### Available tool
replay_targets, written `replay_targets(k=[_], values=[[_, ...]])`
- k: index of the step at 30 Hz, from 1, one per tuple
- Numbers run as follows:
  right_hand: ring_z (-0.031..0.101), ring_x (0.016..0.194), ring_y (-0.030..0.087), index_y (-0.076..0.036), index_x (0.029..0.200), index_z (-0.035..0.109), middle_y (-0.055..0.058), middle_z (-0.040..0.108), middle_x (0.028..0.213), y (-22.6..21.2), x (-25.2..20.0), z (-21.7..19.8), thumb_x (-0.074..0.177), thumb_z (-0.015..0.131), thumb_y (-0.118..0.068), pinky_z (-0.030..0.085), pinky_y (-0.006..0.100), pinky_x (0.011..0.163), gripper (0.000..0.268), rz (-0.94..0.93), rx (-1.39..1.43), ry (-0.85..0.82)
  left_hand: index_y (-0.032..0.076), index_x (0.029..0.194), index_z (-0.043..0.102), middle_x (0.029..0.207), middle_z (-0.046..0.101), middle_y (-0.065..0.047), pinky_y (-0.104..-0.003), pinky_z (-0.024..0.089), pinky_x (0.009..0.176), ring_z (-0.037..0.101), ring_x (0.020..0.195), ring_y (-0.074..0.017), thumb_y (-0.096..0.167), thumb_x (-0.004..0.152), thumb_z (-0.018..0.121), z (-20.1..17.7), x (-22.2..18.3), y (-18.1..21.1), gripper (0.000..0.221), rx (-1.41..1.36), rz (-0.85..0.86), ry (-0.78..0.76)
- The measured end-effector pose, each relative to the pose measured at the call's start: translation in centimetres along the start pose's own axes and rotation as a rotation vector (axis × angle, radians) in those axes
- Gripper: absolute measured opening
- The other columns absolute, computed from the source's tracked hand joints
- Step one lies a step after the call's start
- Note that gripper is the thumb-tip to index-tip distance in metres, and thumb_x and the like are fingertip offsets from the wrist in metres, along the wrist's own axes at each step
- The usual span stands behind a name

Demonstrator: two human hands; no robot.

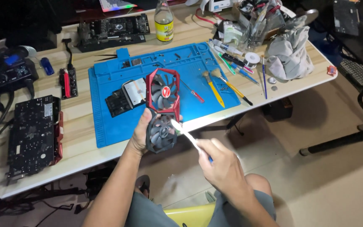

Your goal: Cleaning dust from a GPU fan and heatsink using a toothbrush and a small brush.

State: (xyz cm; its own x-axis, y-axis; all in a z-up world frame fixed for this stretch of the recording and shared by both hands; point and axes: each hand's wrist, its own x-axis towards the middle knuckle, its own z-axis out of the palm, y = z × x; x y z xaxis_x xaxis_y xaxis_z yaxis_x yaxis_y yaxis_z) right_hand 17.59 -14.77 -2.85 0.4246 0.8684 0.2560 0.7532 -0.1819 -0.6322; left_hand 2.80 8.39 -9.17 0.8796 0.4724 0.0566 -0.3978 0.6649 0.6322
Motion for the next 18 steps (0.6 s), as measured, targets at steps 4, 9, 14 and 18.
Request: replay_targets(k=[4, 9, 14, 18], values=[[0.054, 0.056, 0.031, -0.016, 0.128, 0.073, 0.005, 0.051, 0.086, 0.1, 0.1, 2.0, 0.1, 0.066, -0.01, 0.042, 0.043, 0.046, 0.03, -0.254, -0.168, 0.148, -0.009, 0.149, 0.061, 0.138, 0.071, -0.035, -0.065, 0.058, 0.11, 0.073, 0.125, -0.0475, 0.073, 0.094, 0.065, -0.5, 0.3, 0.1, 0.099, -0.072, -0.037, 0.044], [0.061, 0.065, 0.04, -0.028, 0.129, 0.072, 0.003, 0.053, 0.088, -0.3, -0.8, 1.5, 0.1, 0.064, -0.022, 0.049, 0.054, 0.051, 0.031, -0.031, -0.263, 0.006, -0.006, 0.156, 0.056, 0.137, 0.072, -0.036, -0.061, 0.059, 0.11, 0.074, 0.122, -0.0484, 0.068, 0.102, 0.061, -0.5, 0.3, 0.0, 0.092, -0.023, -0.007, -0.058], [0.061, 0.067, 0.05, -0.027, 0.121, 0.068, 0.008, 0.05, 0.092, -1.6, -0.2, 0.2, 0.099, 0.061, -0.023, 0.045, 0.065, 0.054, 0.023, -0.018, -0.287, -0.051, -0.008, 0.155, 0.055, 0.136, 0.072, -0.035, -0.062, 0.062, 0.106, 0.073, 0.123, -0.0483, 0.068, 0.101, 0.064, 0.1, 0.6, 0.1, 0.095, -0.097, -0.01, -0.075], [0.062, 0.07, 0.046, -0.027, 0.12, 0.068, 0.006, 0.055, 0.092, -2.1, -0.5, -0.1, 0.099, 0.062, -0.026, 0.049, 0.06, 0.058, 0.021, 0.015, -0.289, -0.101, -0.007, 0.153, 0.059, 0.135, 0.074, -0.031, -0.054, 0.063, 0.103, 0.076, 0.12, -0.0415, 0.07, 0.102, 0.059, -0.3, -0.2, -0.2, 0.092, 0.0, 0.021, -0.047]])
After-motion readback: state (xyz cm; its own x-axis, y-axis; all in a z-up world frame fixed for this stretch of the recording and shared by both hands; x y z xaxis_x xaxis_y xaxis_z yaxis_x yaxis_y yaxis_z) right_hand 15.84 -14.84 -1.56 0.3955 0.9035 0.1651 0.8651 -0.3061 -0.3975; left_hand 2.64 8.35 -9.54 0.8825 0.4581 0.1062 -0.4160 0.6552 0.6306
